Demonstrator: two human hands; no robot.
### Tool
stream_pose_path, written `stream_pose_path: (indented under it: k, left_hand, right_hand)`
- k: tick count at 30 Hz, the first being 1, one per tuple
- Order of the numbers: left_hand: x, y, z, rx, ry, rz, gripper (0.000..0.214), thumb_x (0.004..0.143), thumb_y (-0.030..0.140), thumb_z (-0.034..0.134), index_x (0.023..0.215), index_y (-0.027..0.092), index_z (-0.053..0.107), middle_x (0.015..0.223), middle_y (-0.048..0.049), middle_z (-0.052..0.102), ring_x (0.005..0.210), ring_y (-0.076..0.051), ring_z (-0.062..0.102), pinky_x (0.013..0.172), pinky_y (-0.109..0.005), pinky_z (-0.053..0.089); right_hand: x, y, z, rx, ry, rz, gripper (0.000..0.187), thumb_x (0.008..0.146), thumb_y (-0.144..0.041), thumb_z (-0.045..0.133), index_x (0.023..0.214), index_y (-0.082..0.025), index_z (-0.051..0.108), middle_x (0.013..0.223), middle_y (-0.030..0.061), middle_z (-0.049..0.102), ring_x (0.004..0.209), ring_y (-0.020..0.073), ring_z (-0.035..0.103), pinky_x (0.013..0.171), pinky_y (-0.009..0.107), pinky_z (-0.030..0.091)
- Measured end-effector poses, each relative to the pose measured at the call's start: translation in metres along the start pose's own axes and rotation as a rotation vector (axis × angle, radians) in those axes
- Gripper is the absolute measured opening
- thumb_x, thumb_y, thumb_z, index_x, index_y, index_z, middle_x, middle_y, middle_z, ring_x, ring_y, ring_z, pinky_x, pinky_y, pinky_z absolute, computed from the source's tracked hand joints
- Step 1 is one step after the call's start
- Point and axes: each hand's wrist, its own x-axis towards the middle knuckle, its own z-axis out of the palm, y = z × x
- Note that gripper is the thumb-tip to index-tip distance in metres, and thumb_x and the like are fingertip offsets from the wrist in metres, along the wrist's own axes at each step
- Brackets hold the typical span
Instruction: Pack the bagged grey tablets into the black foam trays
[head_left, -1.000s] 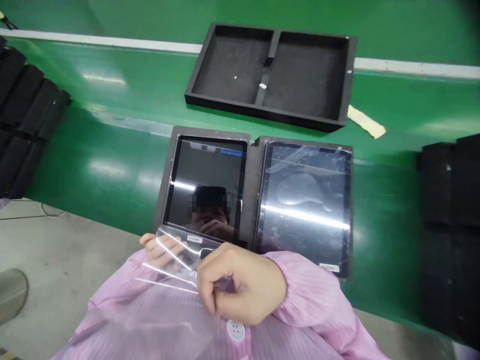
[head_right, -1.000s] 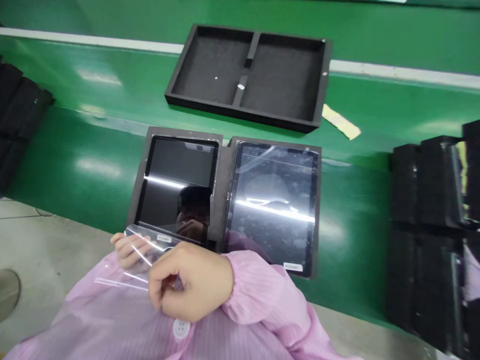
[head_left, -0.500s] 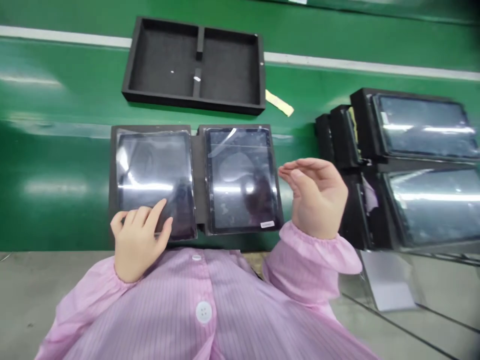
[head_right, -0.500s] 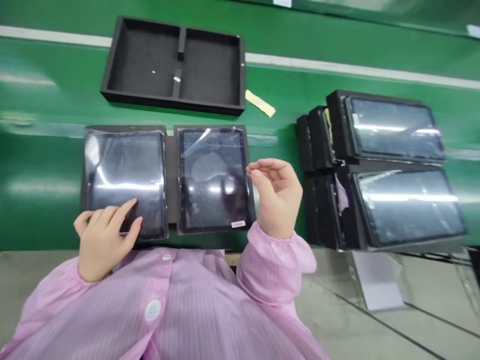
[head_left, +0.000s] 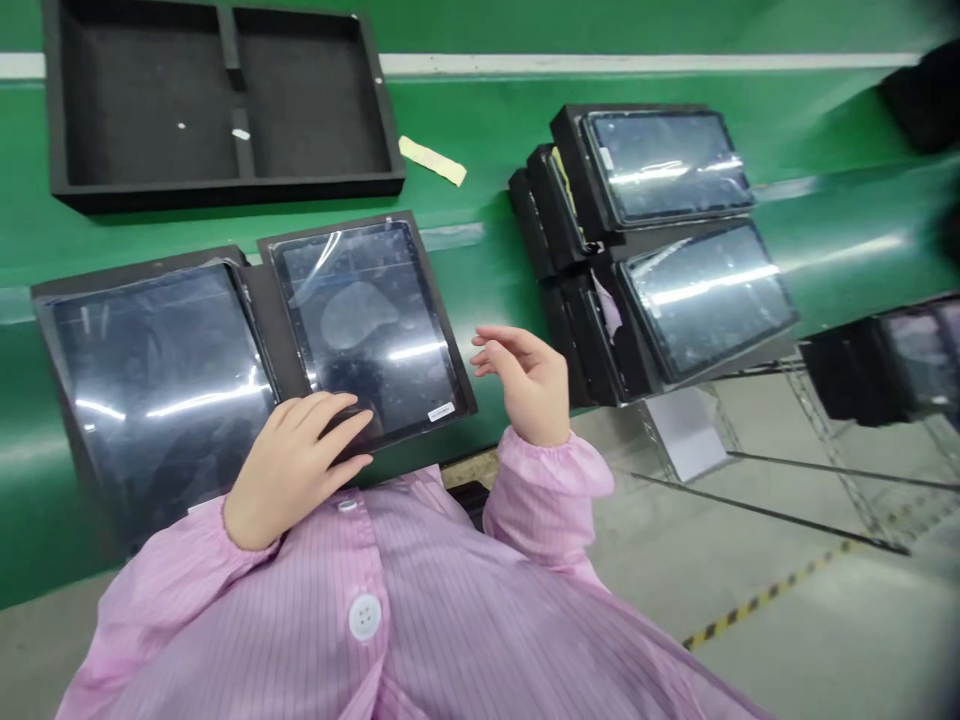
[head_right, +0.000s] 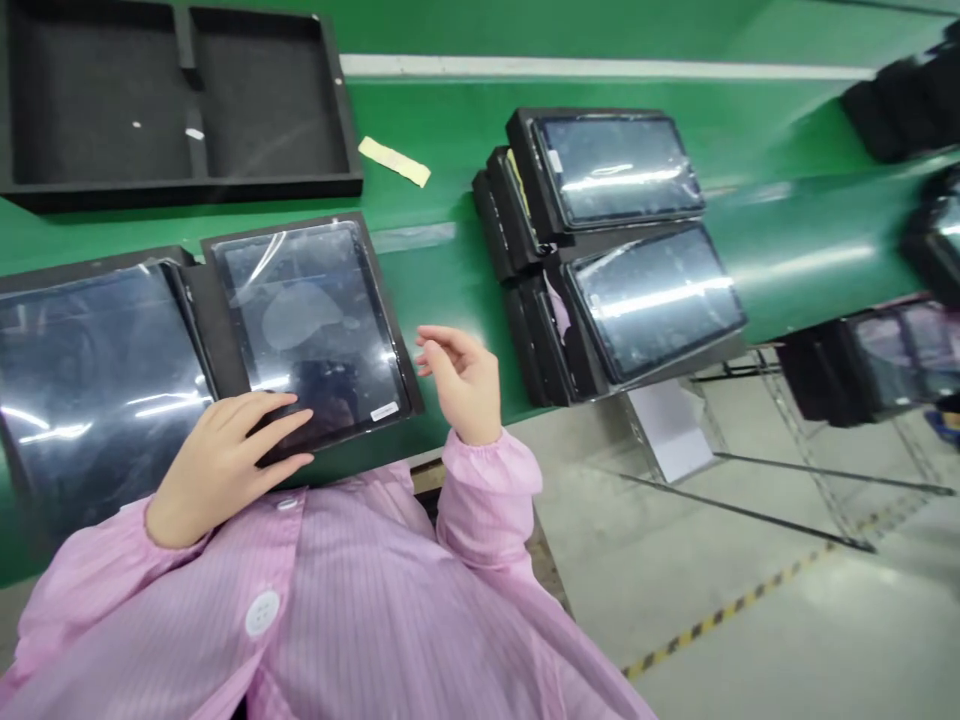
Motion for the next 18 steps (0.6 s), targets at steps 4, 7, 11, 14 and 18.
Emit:
stream_pose_path:
  k: [4,7,11,14,18]
  left_hand:
    - [-0.001,-0.006,-0.001,-0.080,0.009,0.027,0.030,0.087,0.031,0.069,0.111,0.012,0.066,0.115,-0.0137,0.070,0.104,-0.027,0.066,0.088,-0.042,0.056]
    - [-0.002,-0.006,-0.002,-0.092,0.046,0.039,0.021,0.087,0.021,0.070,0.106,0.011,0.067,0.107,-0.0109,0.073,0.097,-0.023,0.068,0.085,-0.037,0.056]
    - [-0.002,-0.004,-0.006,-0.079,0.054,0.002,0.018,0.085,0.014,0.070,0.103,0.014,0.067,0.101,-0.0068,0.074,0.089,-0.020,0.069,0.081,-0.035,0.056]
    - [-0.004,-0.005,-0.011,-0.063,-0.053,-0.017,0.031,0.085,0.025,0.072,0.114,0.014,0.065,0.112,-0.0111,0.072,0.099,-0.025,0.068,0.083,-0.041,0.056]
    - [-0.010,-0.008,-0.013,-0.029,-0.118,-0.016,0.036,0.087,0.025,0.070,0.121,0.016,0.063,0.126,-0.0138,0.066,0.113,-0.029,0.064,0.090,-0.045,0.054]
  right_hand:
    - [-0.002,0.001,-0.001,0.002,-0.141,0.086,0.023,0.080,-0.034,0.066,0.093,-0.017,0.075,0.084,0.0053,0.074,0.067,0.0149,0.069,0.059,0.029,0.061]
    - [-0.003,0.001,-0.002,0.016,-0.172,0.116,0.026,0.082,-0.036,0.065,0.096,-0.016,0.075,0.087,0.0060,0.074,0.070,0.0150,0.069,0.064,0.030,0.062]
    - [-0.006,-0.001,-0.004,-0.009,-0.196,0.106,0.026,0.083,-0.035,0.063,0.095,-0.016,0.076,0.087,0.0064,0.073,0.071,0.0150,0.069,0.064,0.030,0.061]
    - [-0.008,-0.002,-0.005,-0.105,-0.227,0.055,0.026,0.084,-0.033,0.061,0.097,-0.015,0.075,0.087,0.0066,0.073,0.070,0.0149,0.066,0.062,0.028,0.058]
    - [0.010,-0.008,0.002,-0.318,-0.299,-0.056,0.036,0.085,-0.028,0.059,0.117,-0.014,0.069,0.084,0.0042,0.070,0.058,0.0120,0.060,0.065,0.031,0.056]
